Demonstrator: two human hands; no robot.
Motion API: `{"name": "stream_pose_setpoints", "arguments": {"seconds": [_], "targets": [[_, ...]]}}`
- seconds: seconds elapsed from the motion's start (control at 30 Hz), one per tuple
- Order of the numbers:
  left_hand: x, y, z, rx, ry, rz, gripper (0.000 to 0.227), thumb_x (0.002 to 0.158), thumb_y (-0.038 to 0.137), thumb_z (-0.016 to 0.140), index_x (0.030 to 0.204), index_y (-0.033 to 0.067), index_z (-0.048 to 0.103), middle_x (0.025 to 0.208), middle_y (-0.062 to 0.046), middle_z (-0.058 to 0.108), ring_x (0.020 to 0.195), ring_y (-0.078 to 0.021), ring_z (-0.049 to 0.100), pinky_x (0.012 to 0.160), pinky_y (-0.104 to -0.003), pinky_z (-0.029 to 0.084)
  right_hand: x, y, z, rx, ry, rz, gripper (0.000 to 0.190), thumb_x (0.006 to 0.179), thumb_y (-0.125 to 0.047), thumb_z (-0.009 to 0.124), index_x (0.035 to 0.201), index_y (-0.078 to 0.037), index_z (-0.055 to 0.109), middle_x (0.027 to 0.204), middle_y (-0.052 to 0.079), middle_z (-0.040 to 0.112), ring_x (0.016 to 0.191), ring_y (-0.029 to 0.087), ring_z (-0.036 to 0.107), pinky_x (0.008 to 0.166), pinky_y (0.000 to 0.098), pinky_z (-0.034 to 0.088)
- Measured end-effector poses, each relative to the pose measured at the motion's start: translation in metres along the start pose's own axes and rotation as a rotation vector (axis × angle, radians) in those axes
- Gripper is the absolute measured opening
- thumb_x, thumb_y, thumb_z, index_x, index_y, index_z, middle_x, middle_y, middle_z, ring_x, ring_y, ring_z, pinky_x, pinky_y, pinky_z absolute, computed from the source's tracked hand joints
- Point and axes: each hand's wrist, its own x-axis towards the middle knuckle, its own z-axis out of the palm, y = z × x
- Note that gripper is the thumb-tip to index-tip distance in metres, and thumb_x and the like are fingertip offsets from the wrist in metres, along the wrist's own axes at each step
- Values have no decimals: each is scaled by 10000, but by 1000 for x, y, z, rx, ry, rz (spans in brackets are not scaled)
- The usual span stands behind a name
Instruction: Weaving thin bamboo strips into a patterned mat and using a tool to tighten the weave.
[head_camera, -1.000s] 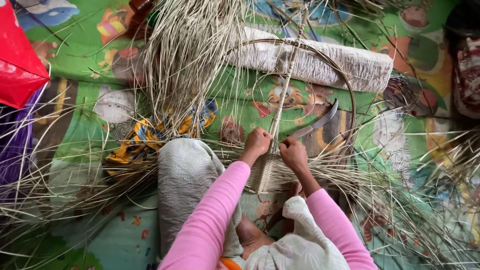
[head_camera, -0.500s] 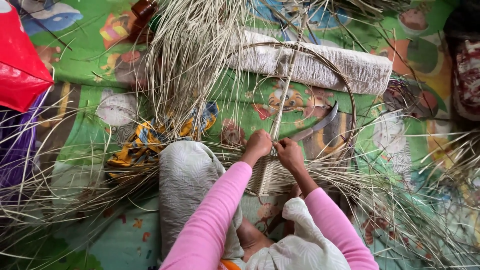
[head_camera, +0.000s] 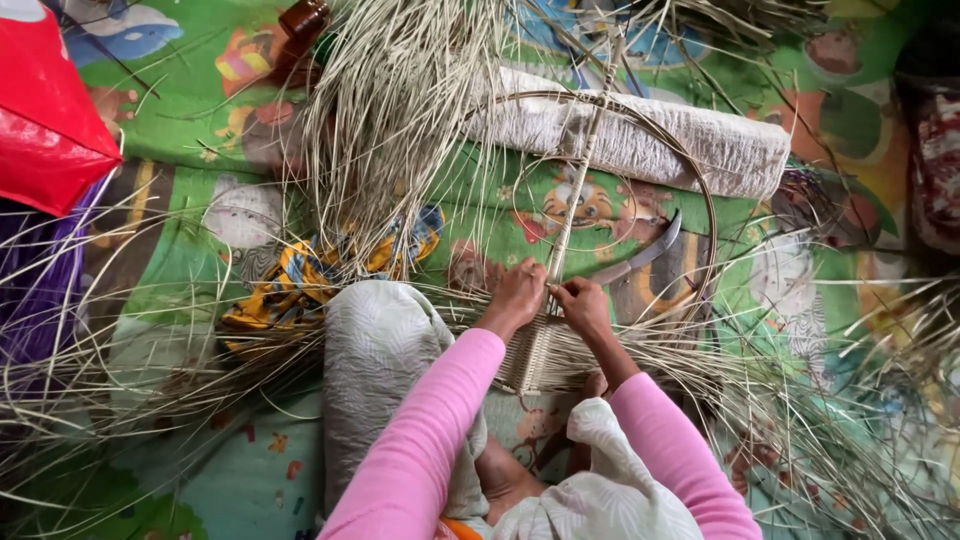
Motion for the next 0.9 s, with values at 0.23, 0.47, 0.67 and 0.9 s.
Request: {"name": "stream_pose_setpoints", "arguments": {"seconds": [0.23, 0.47, 0.67, 0.9], "targets": [[0, -19, -38, 9, -59, -167, 205, 834, 147, 461, 897, 58, 635, 868, -129, 683, 836, -434, 742, 850, -677, 512, -16, -1, -25, -177, 14, 5, 279, 914, -461, 705, 1022, -224, 808, 906, 91, 789, 1018, 360, 728, 909, 499, 557], [-106, -231, -234, -1465, 18, -312, 185, 920, 3, 520, 1021, -9, 675, 808, -129, 680, 643, -245, 678, 610, -354, 536, -25, 4, -39, -316, -62, 17, 319, 947, -518, 657, 1053, -253, 799, 993, 53, 803, 1106, 363, 712, 1067, 476, 381], [-193, -429, -336, -1274, 1538, -504, 127, 847, 74, 602, 968, 83, 564, 788, -28, 646, 659, -155, 638, 621, -284, 548, -46, -8, -40, -367, -86, -55, 394, 963, -489, 631, 1000, -127, 780, 842, 53, 771, 774, 275, 680, 1039, 491, 365], [-37, -220, -162, -1412, 841, -235, 418, 955, 462, 352, 944, 148, 627, 1014, -160, 710, 773, -252, 718, 686, -372, 588, -44, -7, -30, -438, -133, 20, 347, 949, -563, 594, 1041, -287, 783, 1025, 42, 804, 1130, 312, 717, 1079, 473, 343]]}}
